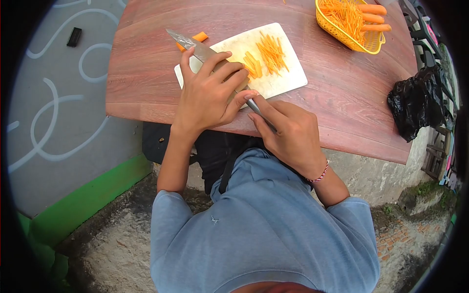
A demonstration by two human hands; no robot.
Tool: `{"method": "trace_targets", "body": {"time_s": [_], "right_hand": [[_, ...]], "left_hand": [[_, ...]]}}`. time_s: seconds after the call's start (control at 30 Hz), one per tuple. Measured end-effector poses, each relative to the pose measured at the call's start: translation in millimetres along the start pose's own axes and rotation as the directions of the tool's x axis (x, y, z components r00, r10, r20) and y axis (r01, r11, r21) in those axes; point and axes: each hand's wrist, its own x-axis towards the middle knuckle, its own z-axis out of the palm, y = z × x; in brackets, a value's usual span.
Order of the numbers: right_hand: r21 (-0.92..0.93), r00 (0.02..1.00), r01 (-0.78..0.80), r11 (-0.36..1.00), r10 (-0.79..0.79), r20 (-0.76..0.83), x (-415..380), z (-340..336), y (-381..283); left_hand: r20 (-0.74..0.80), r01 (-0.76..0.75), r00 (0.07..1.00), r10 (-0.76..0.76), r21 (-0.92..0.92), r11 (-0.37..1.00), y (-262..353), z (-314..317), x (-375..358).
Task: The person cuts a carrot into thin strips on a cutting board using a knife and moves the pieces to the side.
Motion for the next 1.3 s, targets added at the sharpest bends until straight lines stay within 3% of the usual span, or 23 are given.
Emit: {"method": "trace_targets", "body": {"time_s": [0.1,0.23,0.3,0.33,0.4,0.43,0.47,0.53,0.67,0.73,0.93,1.13,1.3], "right_hand": [[-0.024,0.999,-0.022,0.999,0.023,0.024,0,2,1],[0.027,0.998,-0.061,0.998,0.061,-0.015,2,-7,2],[0.162,0.990,-0.129,0.978,0.138,-0.040,1,-11,7],[0.163,0.991,-0.124,0.979,0.130,-0.032,0,-13,10],[0.312,0.973,-0.206,0.927,0.229,-0.040,-6,-11,21],[0.398,0.949,-0.296,0.868,0.315,0.017,-12,-9,28],[0.395,0.952,-0.291,0.872,0.306,0.025,-14,-6,32],[0.594,0.896,-0.391,0.702,0.439,0.071,-17,-1,38],[0.686,0.907,-0.337,0.645,0.418,0.053,-20,0,44],[0.677,0.916,-0.331,0.657,0.397,0.062,-22,-1,46],[0.729,0.890,-0.328,0.601,0.455,0.025,-21,4,45],[0.677,0.912,-0.332,0.657,0.406,0.053,-21,4,47],[0.666,0.914,-0.328,0.670,0.402,0.046,-20,3,45]], "left_hand": [[0.044,-0.030,0.999,0.029,0.015,0.999,1,4,5],[-0.190,-0.024,0.982,0.015,-0.043,0.999,-7,-10,7],[-0.341,0.002,0.938,-0.061,-0.171,0.985,-8,-19,1],[-0.344,0.012,0.936,-0.071,-0.169,0.986,-6,-19,-6],[-0.278,0.222,0.895,-0.350,-0.403,0.888,-1,-12,-24],[-0.208,0.263,0.907,-0.365,-0.398,0.879,3,-7,-30],[-0.215,0.270,0.902,-0.375,-0.398,0.877,5,0,-32],[-0.131,0.216,0.959,-0.250,-0.225,0.950,18,10,-22],[-0.119,0.226,0.962,-0.247,-0.170,0.959,18,35,3],[-0.060,0.173,0.981,-0.182,-0.122,0.977,13,45,13],[-0.061,0.211,0.973,-0.221,-0.137,0.968,7,39,6],[-0.033,0.240,0.968,-0.248,-0.159,0.958,2,30,-9],[-0.107,0.255,0.953,-0.285,-0.232,0.939,1,34,-18]]}}
